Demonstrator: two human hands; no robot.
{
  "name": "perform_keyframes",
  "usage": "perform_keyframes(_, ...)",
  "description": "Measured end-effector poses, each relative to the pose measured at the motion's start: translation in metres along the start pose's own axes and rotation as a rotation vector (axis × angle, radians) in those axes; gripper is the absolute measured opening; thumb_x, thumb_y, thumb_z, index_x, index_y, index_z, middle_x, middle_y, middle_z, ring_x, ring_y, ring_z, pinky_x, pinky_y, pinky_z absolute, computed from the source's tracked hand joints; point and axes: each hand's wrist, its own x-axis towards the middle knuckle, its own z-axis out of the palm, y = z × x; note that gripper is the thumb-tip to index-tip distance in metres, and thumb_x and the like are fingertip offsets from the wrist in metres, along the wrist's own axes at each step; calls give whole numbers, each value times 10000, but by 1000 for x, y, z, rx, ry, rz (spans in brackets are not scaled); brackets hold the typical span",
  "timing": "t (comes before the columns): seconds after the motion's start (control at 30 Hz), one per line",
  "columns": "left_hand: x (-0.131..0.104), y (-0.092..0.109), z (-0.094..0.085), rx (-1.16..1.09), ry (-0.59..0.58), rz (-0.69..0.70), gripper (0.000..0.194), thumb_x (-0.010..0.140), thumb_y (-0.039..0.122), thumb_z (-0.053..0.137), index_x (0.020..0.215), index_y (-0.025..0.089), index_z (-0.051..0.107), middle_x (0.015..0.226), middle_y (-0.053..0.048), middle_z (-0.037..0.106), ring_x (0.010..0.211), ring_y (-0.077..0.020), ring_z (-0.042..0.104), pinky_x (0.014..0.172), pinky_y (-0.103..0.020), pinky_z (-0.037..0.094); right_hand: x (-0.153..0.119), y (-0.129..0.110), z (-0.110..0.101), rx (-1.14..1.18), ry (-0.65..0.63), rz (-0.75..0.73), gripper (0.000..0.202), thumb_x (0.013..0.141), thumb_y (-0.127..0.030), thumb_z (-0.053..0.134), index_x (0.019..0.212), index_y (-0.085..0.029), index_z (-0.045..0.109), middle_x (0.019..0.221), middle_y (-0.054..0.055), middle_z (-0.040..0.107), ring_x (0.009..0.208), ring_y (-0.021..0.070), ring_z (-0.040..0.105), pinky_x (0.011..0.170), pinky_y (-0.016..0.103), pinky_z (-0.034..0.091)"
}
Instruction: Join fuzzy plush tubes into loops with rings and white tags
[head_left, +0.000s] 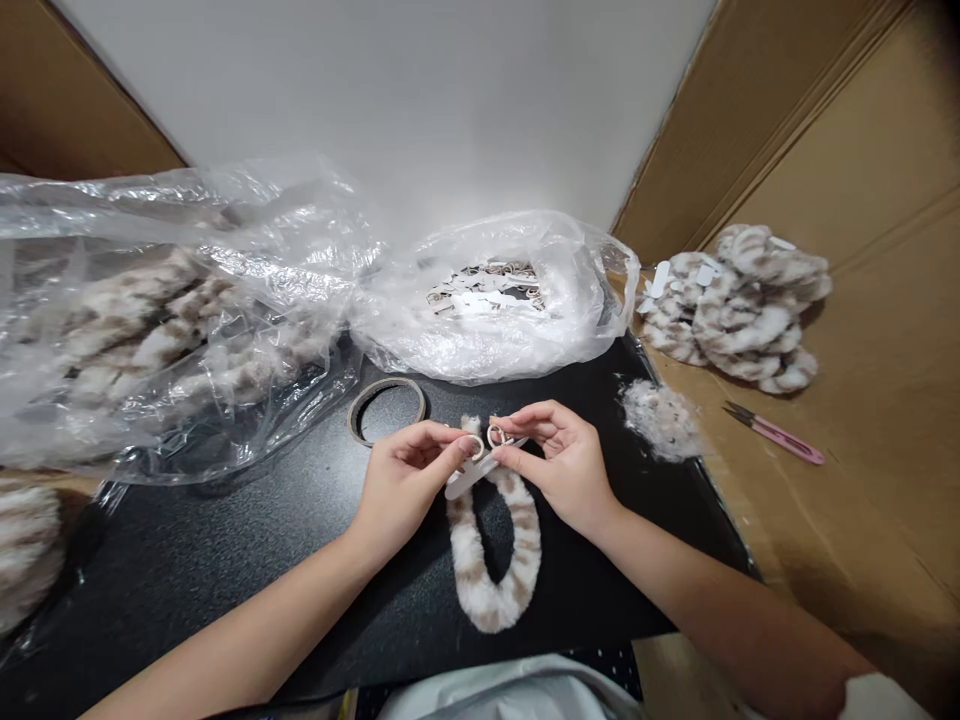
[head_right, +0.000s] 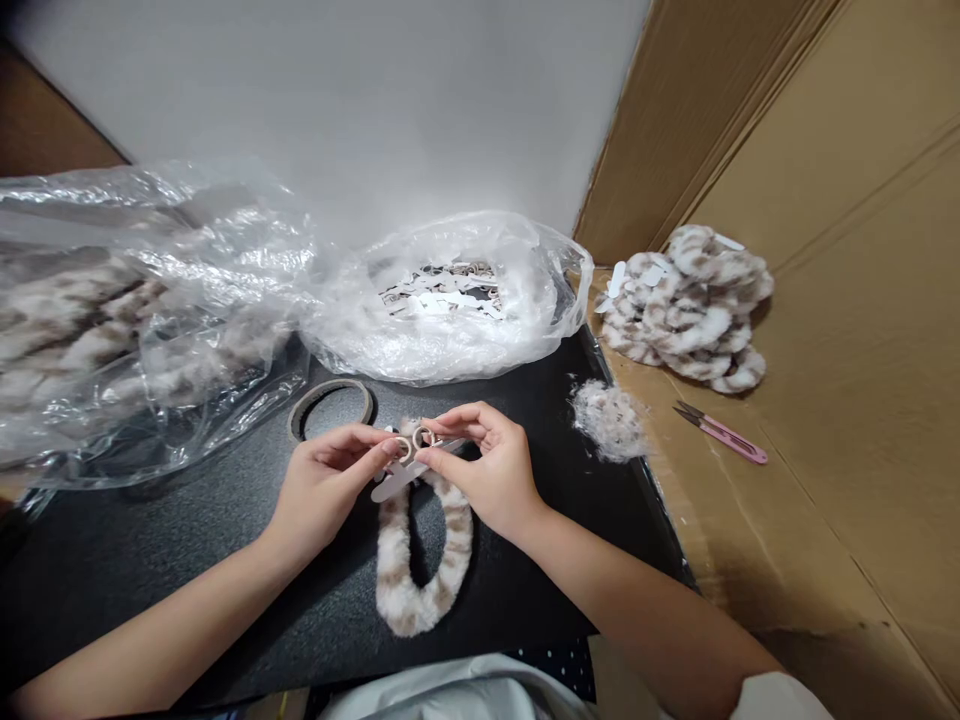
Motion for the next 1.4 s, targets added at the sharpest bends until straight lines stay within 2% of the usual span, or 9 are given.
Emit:
perform_keyframes(0.13,1,-3,-2,-47,-39,-43,279,743,405,761,678,147,677,599,9,665,577,-97,576,594,-191,450,0,0,-1,-59,-10,-67,292,625,-228,849,823,-200,637,896,54,775,845,211,745,808,334,607)
perform_keyframes(0.43,1,-16,-4,-179,-196,-144,357,806,483,691,710,143,645,664,20,606,622,-85,509,601,-185,387,-6,0,-1,-296,-54,-286,221,669,-172,824,838,-205,686,865,45,778,804,199,747,759,295,592)
perform_keyframes(0.53,0,-12,-3,-200,-244,-125,321,797,436,720,679,143,663,673,16,617,650,-86,529,619,-175,396,-6,-2,-1,-308,-53,-317,214,678,-169,818,848,-210,695,878,41,779,812,200,747,769,296,591)
perform_keyframes(0.73,0,-6,-3,-203,-310,-43,108,787,296,751,818,200,787,862,-40,708,885,-162,635,816,-234,472,-7,0,-1,-374,-75,-385,199,706,-138,788,859,-220,692,895,36,773,831,198,738,772,308,583)
perform_keyframes(0.87,0,-7,-5,-189,-303,25,72,760,268,776,740,200,790,964,-51,684,933,-172,630,881,-260,469,-8,1,-2,-389,-90,-461,239,723,-134,773,915,-238,675,926,27,755,866,186,714,799,310,566)
perform_keyframes(0.97,2,-8,-7,-306,-239,18,176,747,344,788,670,188,764,1107,-56,672,1053,-197,603,932,-265,447,-6,2,-5,-336,-68,-400,292,749,-172,758,1012,-246,655,1050,43,728,991,205,679,877,341,535)
perform_keyframes(1.03,4,-8,-7,-458,-201,-54,227,722,406,800,701,184,759,1191,-59,666,1079,-213,602,939,-284,458,-3,2,-7,-286,-35,-322,252,810,-197,697,1051,-248,648,1101,49,713,1009,200,662,884,346,521)
perform_keyframes(1.2,8,-4,-7,-787,-265,-329,284,807,461,704,775,180,729,1059,-50,729,963,-200,682,885,-323,542,5,6,-10,-168,36,-179,137,867,-241,614,994,-232,665,1062,50,718,917,182,661,813,322,523)
perform_keyframes(1.4,9,1,-10,-799,-302,-453,262,964,365,499,965,215,713,1087,-48,734,916,-170,716,824,-296,575,8,14,-7,-163,30,-147,116,855,-251,610,936,-210,681,990,61,723,916,199,663,818,333,525)
